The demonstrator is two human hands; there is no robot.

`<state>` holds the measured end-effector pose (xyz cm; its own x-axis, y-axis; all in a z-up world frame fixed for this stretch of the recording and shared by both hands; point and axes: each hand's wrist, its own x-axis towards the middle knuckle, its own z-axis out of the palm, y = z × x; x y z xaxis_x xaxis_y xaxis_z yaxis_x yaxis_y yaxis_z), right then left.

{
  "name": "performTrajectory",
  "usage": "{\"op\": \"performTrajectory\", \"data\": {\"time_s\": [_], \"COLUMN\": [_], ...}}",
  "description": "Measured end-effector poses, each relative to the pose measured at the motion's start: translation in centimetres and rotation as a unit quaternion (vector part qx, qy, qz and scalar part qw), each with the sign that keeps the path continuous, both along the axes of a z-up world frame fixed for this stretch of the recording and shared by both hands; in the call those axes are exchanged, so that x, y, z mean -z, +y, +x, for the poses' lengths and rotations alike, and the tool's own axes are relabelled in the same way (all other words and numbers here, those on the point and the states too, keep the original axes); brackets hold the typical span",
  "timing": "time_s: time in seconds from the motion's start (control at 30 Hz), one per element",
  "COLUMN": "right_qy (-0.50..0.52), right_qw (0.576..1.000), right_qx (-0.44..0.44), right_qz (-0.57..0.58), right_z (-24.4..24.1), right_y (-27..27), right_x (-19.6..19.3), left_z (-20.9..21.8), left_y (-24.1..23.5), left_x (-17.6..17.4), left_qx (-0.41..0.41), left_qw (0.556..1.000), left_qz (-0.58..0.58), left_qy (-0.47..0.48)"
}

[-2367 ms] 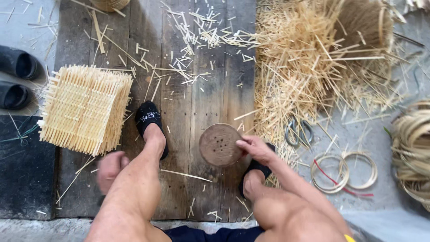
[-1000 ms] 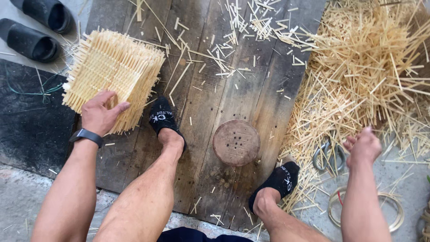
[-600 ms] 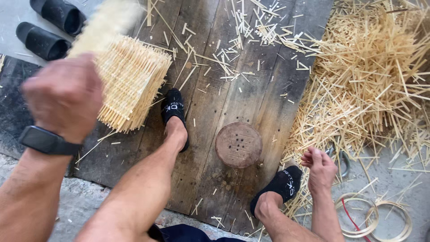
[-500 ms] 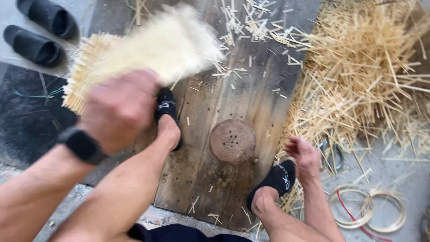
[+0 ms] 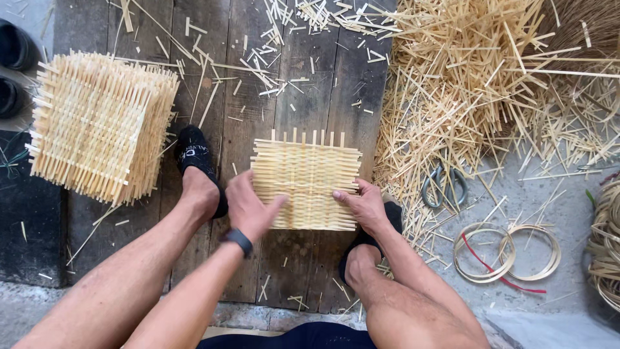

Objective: The person sits on the floor and repeatedly assembles small round bamboo baskets. They place a woven bamboo mat over a circular frame, press it into shape using a wooden block, and trim the excess mat with shears. The finished baskets are stacked nearby.

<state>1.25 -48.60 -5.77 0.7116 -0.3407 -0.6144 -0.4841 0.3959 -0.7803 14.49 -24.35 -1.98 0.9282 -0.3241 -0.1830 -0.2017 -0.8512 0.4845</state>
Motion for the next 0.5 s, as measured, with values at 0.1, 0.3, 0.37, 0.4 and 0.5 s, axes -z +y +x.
{"op": "performTrajectory", "data": {"time_s": [0.1,0.3,0.37,0.4,0.5], "right_qy": [-0.001,0.003,0.0,0.03,0.063], "right_qw": [1.0,1.0,0.999,0.998,0.994], "right_qx": [0.008,0.026,0.039,0.05,0.078], "right_qz": [0.0,-0.012,-0.017,-0.029,-0.042], "right_z": [0.3,0.1,0.5,0.6,0.9], "right_y": [-0.1,0.4,0.0,-0.3,-1.5], "right_x": [0.1,-0.4,-0.7,-0.9,-1.2], "left_z": [3.7,3.8,3.9,3.9,4.2], "left_y": [0.8,2.6,1.8,1.4,-1.0], "left_x": [2.6,5.3,5.5,5.4,5.2], "left_qx": [-0.159,-0.217,-0.222,-0.228,-0.211], "left_qw": [0.881,0.79,0.79,0.789,0.82], "left_qz": [-0.216,-0.3,-0.309,-0.312,-0.294], "left_qy": [0.389,0.489,0.481,0.477,0.444]}}
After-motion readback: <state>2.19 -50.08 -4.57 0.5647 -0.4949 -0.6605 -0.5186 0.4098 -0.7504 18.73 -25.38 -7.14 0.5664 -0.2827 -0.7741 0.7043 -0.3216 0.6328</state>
